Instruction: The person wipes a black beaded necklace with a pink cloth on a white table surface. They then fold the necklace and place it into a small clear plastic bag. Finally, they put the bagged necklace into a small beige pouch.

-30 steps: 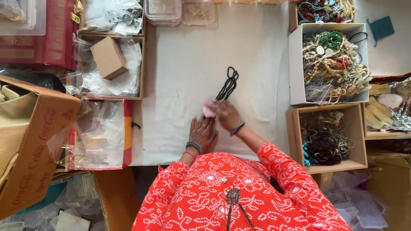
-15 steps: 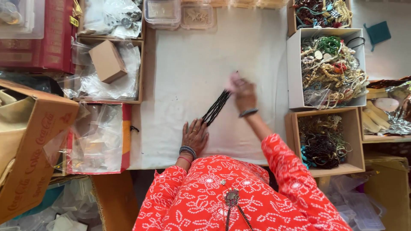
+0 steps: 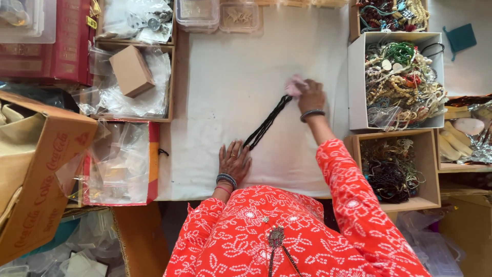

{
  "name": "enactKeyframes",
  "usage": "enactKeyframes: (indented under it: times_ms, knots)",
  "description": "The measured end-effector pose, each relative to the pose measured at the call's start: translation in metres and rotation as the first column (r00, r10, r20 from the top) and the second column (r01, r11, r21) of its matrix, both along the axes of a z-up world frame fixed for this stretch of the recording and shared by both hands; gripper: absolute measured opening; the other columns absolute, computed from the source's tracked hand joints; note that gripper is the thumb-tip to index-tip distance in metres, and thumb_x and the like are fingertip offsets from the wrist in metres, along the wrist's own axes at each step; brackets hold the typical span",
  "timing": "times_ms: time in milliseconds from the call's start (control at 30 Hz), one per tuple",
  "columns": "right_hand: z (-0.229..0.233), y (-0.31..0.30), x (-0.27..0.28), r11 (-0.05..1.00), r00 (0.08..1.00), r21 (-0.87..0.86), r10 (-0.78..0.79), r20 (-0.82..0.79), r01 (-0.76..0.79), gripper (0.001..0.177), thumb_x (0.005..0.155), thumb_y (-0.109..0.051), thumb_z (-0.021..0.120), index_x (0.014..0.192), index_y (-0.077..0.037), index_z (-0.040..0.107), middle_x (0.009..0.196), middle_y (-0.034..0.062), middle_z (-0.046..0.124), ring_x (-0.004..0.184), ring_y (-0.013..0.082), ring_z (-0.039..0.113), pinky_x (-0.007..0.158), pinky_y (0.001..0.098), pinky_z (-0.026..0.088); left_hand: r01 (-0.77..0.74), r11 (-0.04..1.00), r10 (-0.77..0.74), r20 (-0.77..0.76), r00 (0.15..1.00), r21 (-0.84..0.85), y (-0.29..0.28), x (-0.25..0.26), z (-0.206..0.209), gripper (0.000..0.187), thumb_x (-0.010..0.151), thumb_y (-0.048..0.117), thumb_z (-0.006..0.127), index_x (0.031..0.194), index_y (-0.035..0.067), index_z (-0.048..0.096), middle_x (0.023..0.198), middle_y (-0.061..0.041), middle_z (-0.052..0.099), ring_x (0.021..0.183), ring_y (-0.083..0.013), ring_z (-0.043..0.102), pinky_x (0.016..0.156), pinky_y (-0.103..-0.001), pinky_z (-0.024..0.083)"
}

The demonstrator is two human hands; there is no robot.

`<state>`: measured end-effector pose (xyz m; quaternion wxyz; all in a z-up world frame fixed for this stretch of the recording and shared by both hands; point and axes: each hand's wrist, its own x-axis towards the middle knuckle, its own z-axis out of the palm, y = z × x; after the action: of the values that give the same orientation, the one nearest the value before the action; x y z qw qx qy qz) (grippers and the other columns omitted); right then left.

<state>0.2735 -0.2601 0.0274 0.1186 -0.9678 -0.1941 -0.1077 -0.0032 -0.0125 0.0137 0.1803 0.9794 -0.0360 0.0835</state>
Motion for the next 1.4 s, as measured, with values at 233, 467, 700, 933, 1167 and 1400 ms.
enactKeyframes:
  times_ms: [233, 467, 700, 933, 1167, 1400]
  knots:
    - [-0.048, 0.035, -0.086, 0.901, 0.925, 0.212, 0.379, 0.042, -0.379, 0.035, 0.089, -0.002, 0.064, 0.122, -0.01, 0.071, 0.127, 0.009, 0.069, 0.124, 0.0325, 0.06, 0.11, 0.0447, 0.049, -0.011, 1.0, 0.011, 0.009, 1.0, -0.024, -0.001, 0.002, 0.006, 0.049, 0.094, 0.04, 0.062, 0.139, 0.02, 0.062, 0.156, -0.006, 0.045, 0.147, -0.0248, 0.036, 0.122, -0.057, 0.02]
    - [-0.001, 0.055, -0.107, 0.889, 0.889, 0.031, 0.457, 0.023, -0.458, 0.048, 0.081, -0.011, 0.069, 0.128, -0.02, 0.071, 0.13, 0.0048, 0.066, 0.118, 0.0285, 0.06, 0.091, 0.0432, 0.052, -0.023, 0.999, 0.022, -0.05, 0.999, -0.025, 0.0, 0.0, -0.005, 0.047, 0.095, 0.043, 0.063, 0.136, 0.02, 0.062, 0.151, -0.007, 0.046, 0.147, -0.0256, 0.037, 0.123, -0.058, 0.02]
    - [-0.008, -0.016, -0.016, 0.994, 0.996, -0.063, -0.092, -0.019, 0.09, 0.048, 0.081, -0.009, 0.07, 0.126, -0.026, 0.071, 0.133, 0.0036, 0.064, 0.117, 0.0323, 0.058, 0.091, 0.043, 0.052, -0.02, 1.0, 0.021, 0.014, 1.0, -0.022, 0.001, 0.0, 0.001, 0.049, 0.094, 0.04, 0.062, 0.14, 0.022, 0.062, 0.156, -0.006, 0.045, 0.147, -0.0242, 0.036, 0.122, -0.057, 0.019]
    - [0.009, 0.049, -0.144, 0.89, 0.89, -0.033, 0.456, 0.033, -0.455, 0.055, 0.08, -0.007, 0.066, 0.131, -0.026, 0.068, 0.138, 0.0051, 0.064, 0.128, 0.0286, 0.057, 0.097, 0.0471, 0.051, -0.015, 0.999, 0.015, -0.007, 1.0, -0.044, 0.001, 0.001, 0.007, 0.048, 0.095, 0.039, 0.062, 0.14, 0.022, 0.062, 0.154, -0.006, 0.047, 0.146, -0.0248, 0.039, 0.122, -0.057, 0.02]
    - [-0.01, 0.023, -0.106, 0.938, 0.944, 0.118, 0.331, -0.014, -0.327, 0.048, 0.089, -0.016, 0.072, 0.136, -0.025, 0.068, 0.139, 0.0026, 0.064, 0.122, 0.0263, 0.058, 0.09, 0.0451, 0.052, -0.007, 1.0, 0.006, -0.023, 1.0, -0.022, 0.001, -0.002, 0.003, 0.048, 0.095, 0.039, 0.062, 0.14, 0.022, 0.061, 0.152, -0.006, 0.048, 0.145, -0.0253, 0.039, 0.121, -0.057, 0.02]
    - [-0.015, 0.002, -0.05, 0.995, 0.995, 0.051, -0.093, 0.038, 0.091, 0.046, 0.08, -0.009, 0.069, 0.124, -0.018, 0.072, 0.129, 0.0103, 0.065, 0.113, 0.0347, 0.059, 0.091, 0.0443, 0.053, -0.02, 0.999, 0.021, 0.015, 1.0, -0.035, 0.001, 0.002, 0.003, 0.049, 0.094, 0.039, 0.062, 0.14, 0.023, 0.061, 0.153, -0.007, 0.048, 0.145, -0.0252, 0.039, 0.122, -0.057, 0.02]
